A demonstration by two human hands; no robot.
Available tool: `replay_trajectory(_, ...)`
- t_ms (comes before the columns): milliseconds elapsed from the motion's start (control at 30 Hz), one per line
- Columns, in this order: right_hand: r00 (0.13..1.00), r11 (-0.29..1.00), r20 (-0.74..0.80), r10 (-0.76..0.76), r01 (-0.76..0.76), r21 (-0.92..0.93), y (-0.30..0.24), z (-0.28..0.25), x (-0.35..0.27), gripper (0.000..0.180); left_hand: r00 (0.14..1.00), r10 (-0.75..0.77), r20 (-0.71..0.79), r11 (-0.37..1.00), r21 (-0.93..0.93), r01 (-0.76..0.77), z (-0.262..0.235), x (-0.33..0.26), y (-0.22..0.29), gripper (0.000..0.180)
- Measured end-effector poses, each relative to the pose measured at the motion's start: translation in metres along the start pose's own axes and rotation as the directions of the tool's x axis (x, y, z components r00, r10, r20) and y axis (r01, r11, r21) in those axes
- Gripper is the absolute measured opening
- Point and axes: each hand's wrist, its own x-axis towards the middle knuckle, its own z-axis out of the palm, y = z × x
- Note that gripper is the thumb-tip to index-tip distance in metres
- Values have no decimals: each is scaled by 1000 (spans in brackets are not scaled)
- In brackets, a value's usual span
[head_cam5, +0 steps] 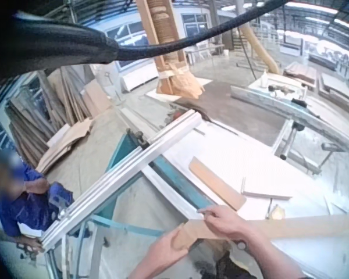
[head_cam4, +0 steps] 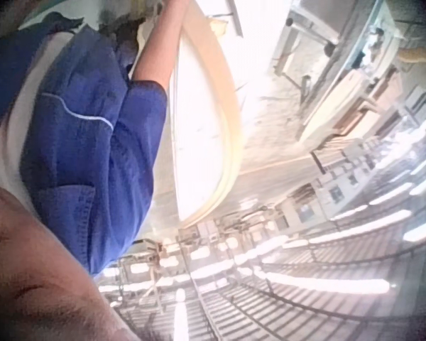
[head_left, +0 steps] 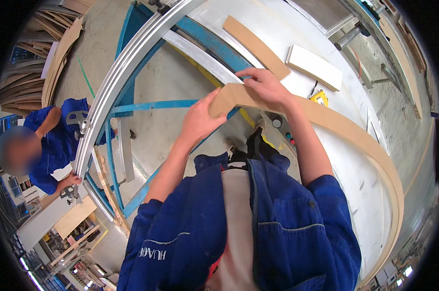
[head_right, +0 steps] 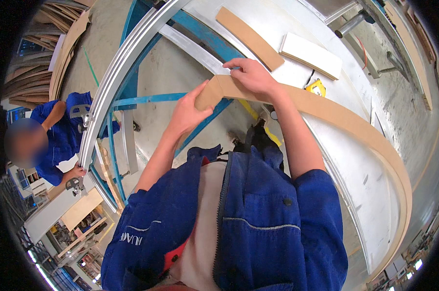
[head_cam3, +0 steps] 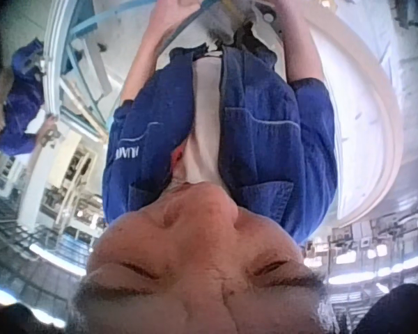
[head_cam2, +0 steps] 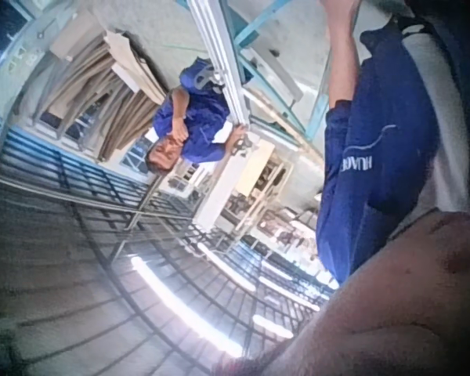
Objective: The person handles several wood panels, aligning them on a workbench and testing how curved components fit together.
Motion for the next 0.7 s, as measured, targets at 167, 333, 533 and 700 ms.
replay_trajectory(167, 996, 994, -83, -26, 17, -106, -4, 9, -4, 33, 1000, -7, 5, 1000, 11, 7, 0, 0, -1, 79)
replay_trajectory(333, 976, 994, -216, 24, 1, 113, -1, 4, -6, 31, 999, -24, 33, 1000, 17, 23, -1, 2, 1, 80)
replay_trajectory(533, 964, 994, -263, 34, -5, 110, 5, 5, -4, 29, 997, -35, 63, 999, -14, 36, -1, 4, 1, 81)
replay_trajectory(700, 957, 998, -289, -26, 42, 51, 4, 8, -3, 28, 998, -42, 50, 999, -14, 42, 1, 3, -4, 81)
